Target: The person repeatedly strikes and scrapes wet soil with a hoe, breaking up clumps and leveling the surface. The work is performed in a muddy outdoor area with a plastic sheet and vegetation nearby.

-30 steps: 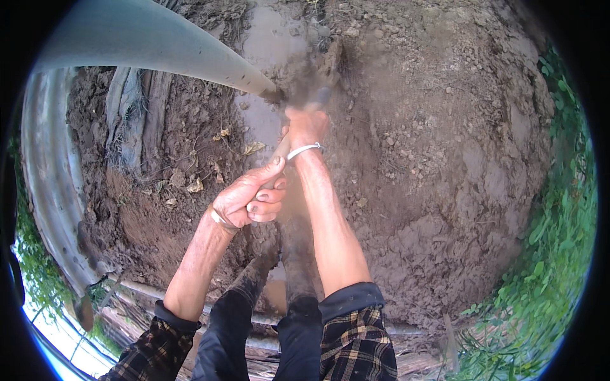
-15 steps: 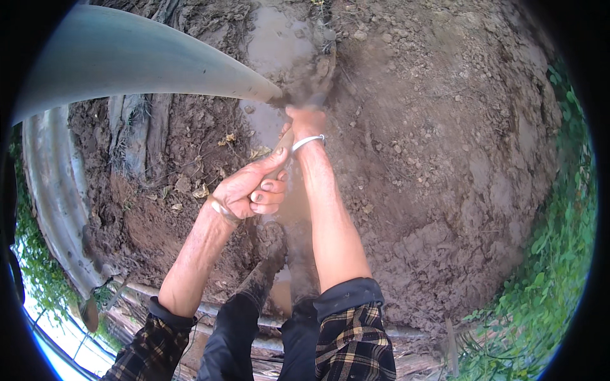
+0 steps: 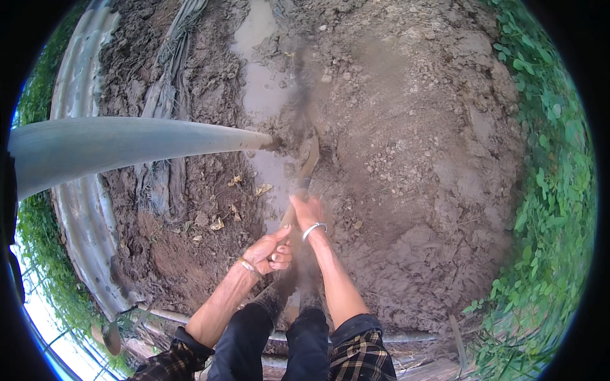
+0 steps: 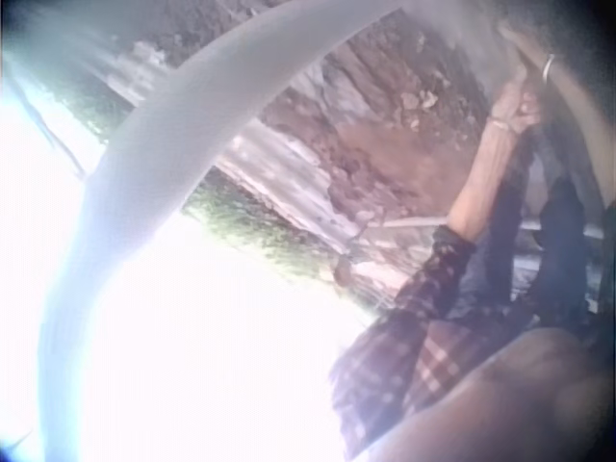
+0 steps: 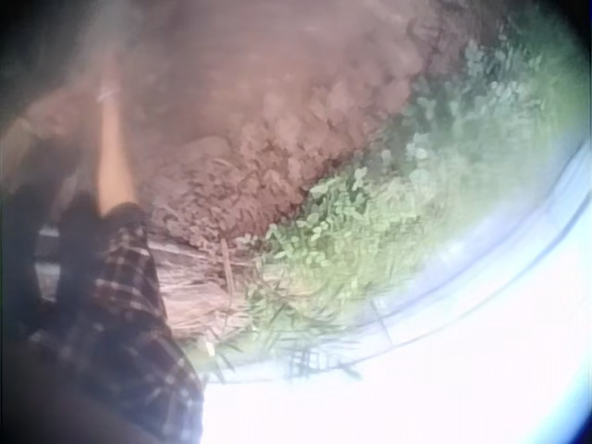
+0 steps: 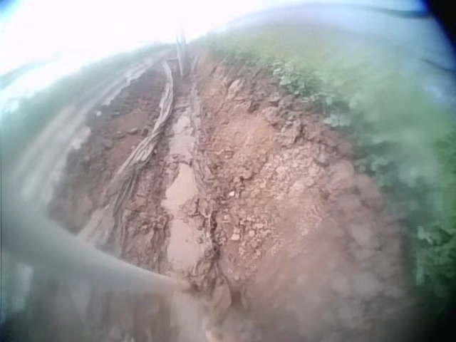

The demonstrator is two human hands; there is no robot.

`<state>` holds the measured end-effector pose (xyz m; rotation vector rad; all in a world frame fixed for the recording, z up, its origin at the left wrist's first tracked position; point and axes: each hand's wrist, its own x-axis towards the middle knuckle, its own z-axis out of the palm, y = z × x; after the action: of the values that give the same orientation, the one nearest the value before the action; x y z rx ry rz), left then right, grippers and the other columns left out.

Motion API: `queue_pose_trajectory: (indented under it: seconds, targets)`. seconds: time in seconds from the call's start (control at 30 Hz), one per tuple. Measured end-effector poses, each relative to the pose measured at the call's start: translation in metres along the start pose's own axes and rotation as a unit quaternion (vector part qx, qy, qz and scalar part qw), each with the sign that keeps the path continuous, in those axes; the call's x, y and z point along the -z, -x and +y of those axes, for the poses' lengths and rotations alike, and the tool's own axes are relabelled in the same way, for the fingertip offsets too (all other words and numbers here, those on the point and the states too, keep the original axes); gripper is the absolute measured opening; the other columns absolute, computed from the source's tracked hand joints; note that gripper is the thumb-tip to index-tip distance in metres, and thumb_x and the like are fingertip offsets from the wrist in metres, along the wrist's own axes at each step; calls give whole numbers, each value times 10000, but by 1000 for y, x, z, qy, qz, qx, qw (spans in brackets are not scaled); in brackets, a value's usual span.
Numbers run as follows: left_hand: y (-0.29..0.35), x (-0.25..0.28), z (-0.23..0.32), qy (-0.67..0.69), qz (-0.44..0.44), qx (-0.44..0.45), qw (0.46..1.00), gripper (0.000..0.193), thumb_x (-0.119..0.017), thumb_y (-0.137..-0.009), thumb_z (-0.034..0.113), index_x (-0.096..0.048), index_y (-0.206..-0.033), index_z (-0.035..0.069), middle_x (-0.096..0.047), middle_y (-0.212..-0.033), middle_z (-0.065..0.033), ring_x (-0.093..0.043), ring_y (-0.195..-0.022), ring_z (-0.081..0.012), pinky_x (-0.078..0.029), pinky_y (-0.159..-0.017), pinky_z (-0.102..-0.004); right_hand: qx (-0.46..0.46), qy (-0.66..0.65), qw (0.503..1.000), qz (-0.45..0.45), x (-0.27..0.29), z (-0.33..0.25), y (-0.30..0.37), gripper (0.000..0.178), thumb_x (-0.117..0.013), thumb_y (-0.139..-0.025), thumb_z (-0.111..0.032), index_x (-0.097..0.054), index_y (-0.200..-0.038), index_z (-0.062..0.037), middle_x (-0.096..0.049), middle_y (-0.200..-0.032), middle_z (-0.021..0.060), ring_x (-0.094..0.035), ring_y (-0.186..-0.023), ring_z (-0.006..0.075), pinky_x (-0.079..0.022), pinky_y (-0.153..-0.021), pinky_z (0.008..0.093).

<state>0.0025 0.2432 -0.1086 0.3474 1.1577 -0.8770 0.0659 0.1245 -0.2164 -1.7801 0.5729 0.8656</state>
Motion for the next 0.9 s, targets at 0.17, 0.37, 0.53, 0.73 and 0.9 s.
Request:
queue_pose_trajectory:
  seconds: [0.17, 0.37, 0.53, 0.73, 0.9]
  targets:
    - [-8, 1, 13, 28, 6, 18, 999, 382, -563, -989, 427, -433, -847, 96, -364, -583, 50, -313, -419, -58, -220, -347, -221, 24, -3, 998, 64, 50, -19, 17, 409, -694, -814, -325, -623, -884, 71, -660, -696, 194, -680, -609, 267, -521, -539, 388]
    - [-4, -10, 11, 38, -24, 12, 999, 324, -600, -968, 357, -450, -844, 98, -400, -634, 48, -374, -452, -65, -248, -394, -218, 34, -42, 997, 59, 56, -65, -28, 314, -699, -822, -258, -625, -841, 46, -640, -642, 158, -636, -491, 246, -495, -478, 382]
    - [-23, -25, 8, -4, -8, 38, 999, 285, -591, -966, 386, -500, -851, 141, -438, -608, 64, -379, -452, -74, -317, -439, -256, 134, 81, 983, 92, 22, -112, -114, 359, -721, -800, -291, -645, -888, 48, -666, -939, 295, -646, -941, 441, -503, -800, 502]
    - [-58, -68, 1, -26, 55, 70, 996, 281, -565, -947, 214, -481, -710, 86, -480, -563, -4, -500, -424, -148, -446, -381, -364, 141, 200, 963, 116, -15, -178, -215, 530, -763, -787, -386, -600, -1049, 46, -671, -1051, 270, -652, -1038, 388, -524, -862, 489]
    - [-45, -95, 16, 114, 21, 92, 989, 279, -453, -1005, 176, -610, -1073, -44, -701, -947, -71, -703, -766, -184, -589, -655, -288, 150, 296, 932, 148, -46, -195, -297, 500, -761, -784, -368, -616, -1043, 34, -680, -1056, 247, -660, -1016, 388, -539, -854, 479]
